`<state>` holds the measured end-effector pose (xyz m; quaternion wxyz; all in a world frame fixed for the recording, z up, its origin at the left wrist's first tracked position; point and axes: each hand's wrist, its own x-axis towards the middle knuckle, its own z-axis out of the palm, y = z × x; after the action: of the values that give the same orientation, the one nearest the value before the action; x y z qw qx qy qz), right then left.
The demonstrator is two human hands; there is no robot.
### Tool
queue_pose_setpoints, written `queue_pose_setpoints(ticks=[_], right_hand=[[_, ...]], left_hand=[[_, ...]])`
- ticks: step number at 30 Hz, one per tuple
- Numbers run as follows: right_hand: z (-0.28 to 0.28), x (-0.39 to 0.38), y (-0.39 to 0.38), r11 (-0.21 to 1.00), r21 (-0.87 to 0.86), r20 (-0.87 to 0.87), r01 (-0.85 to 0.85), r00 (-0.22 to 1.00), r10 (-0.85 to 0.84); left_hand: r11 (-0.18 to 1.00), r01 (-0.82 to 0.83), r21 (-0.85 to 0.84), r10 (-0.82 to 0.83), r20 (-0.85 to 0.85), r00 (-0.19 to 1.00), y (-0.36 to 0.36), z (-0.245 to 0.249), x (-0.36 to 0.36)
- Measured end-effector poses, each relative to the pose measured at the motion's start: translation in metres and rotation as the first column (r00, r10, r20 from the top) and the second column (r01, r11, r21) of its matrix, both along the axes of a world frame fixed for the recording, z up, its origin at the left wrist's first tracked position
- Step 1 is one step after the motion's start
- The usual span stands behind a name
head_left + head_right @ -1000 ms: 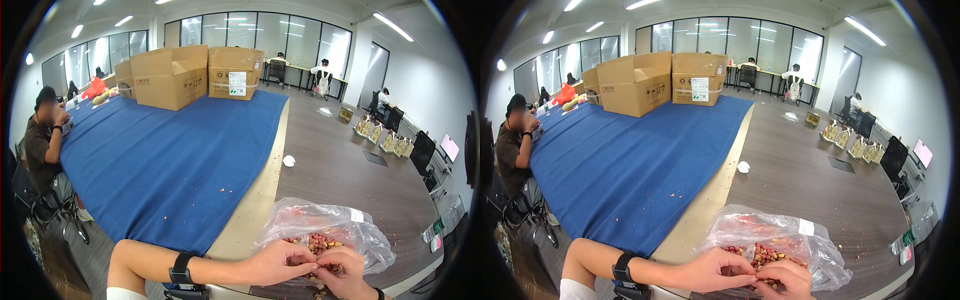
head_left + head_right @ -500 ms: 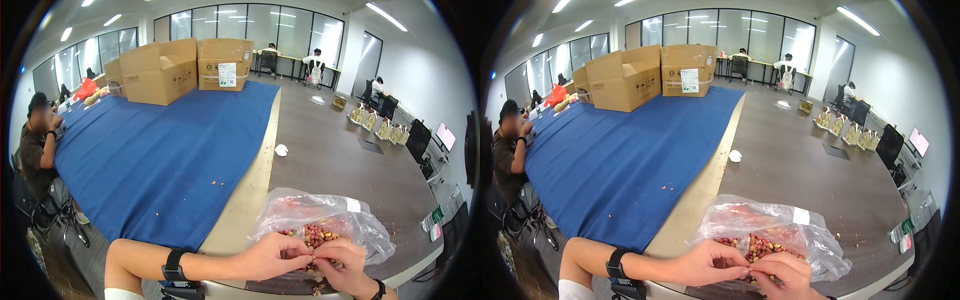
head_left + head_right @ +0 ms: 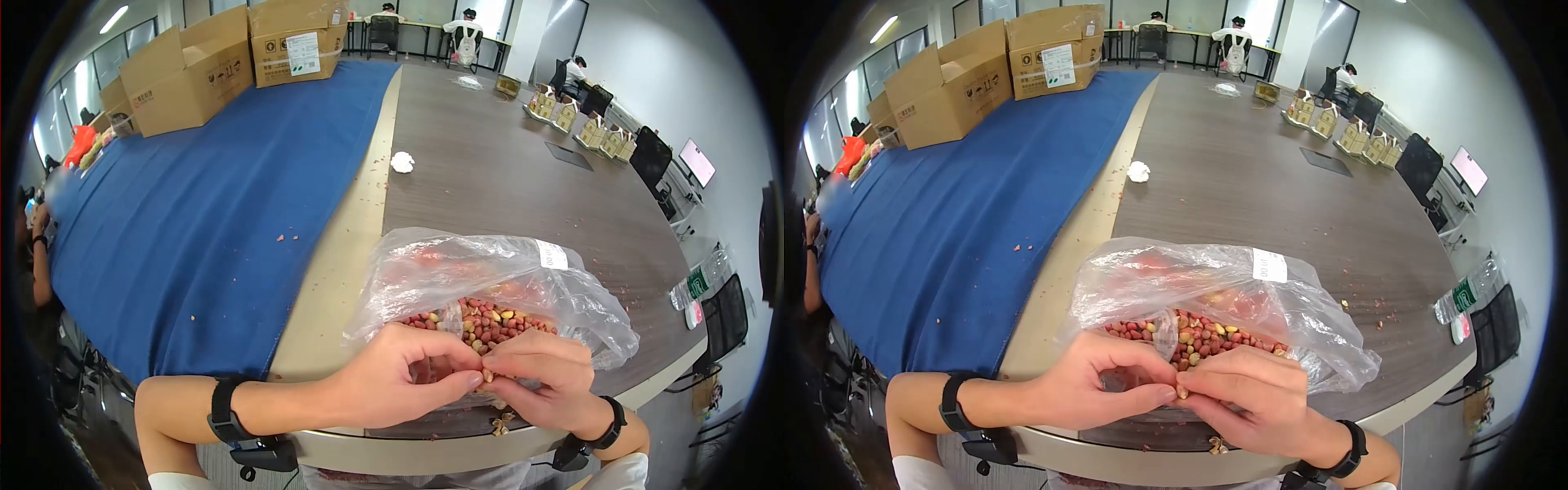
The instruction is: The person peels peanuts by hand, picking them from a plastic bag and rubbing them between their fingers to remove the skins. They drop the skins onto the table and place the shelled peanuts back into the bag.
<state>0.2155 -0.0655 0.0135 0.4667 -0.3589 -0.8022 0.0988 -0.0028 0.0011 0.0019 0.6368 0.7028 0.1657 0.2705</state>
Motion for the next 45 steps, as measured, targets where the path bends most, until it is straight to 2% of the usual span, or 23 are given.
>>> queue_pose_setpoints(ticks=[6, 9, 11, 14, 20, 27, 34, 38, 45], right_hand=[[0.0014, 0.0016, -0.001, 0.999, 0.037, 0.075, -0.006, 0.997, 0.004], [0.0017, 0.0004, -0.0015, 0.998, 0.059, 0.087, -0.005, 0.996, 0.0], [0.0016, 0.0012, -0.0018, 0.997, 0.076, 0.112, -0.007, 0.994, -0.002], [0.0014, 0.0018, -0.0036, 0.994, 0.108, 0.156, -0.013, 0.988, -0.004], [0.0022, 0.0, -0.0034, 0.992, 0.124, 0.173, -0.028, 0.985, 0.006], [0.0042, -0.0003, -0.0042, 0.997, 0.068, 0.145, -0.044, 0.989, 0.034], [0.0041, -0.0003, -0.0041, 0.999, 0.031, 0.097, -0.042, 0.995, 0.039], [0.0046, -0.0011, -0.0043, 0.996, 0.083, 0.145, -0.03, 0.989, 0.018], [0.0043, -0.003, -0.0034, 0.979, 0.202, 0.225, -0.021, 0.974, -0.026]], left_hand=[[1.0, -0.013, -0.016, 0.014, 0.036, 0.999, -0.002, 0.0031, -0.0007], [0.999, -0.019, 0.05, 0.016, 0.059, 0.998, -0.0007, 0.0017, 0.0005], [0.982, -0.059, 0.178, 0.04, 0.106, 0.994, -0.0003, -0.0003, 0.001], [0.962, -0.089, 0.258, 0.061, 0.114, 0.992, -0.0005, 0.0004, 0.0022], [0.945, -0.116, 0.306, 0.065, 0.171, 0.983, -0.0007, -0.0027, 0.0022], [0.94, -0.144, 0.31, 0.082, 0.204, 0.975, -0.0015, -0.0037, 0.0022], [0.961, -0.063, 0.268, 0.03, 0.125, 0.992, 0.0009, 0.0023, -0.001], [0.979, -0.039, 0.202, 0.021, 0.088, 0.996, 0.0008, 0.0025, -0.0008], [0.969, -0.05, 0.241, 0.022, 0.115, 0.993, 0.0021, -0.0025, -0.001]])
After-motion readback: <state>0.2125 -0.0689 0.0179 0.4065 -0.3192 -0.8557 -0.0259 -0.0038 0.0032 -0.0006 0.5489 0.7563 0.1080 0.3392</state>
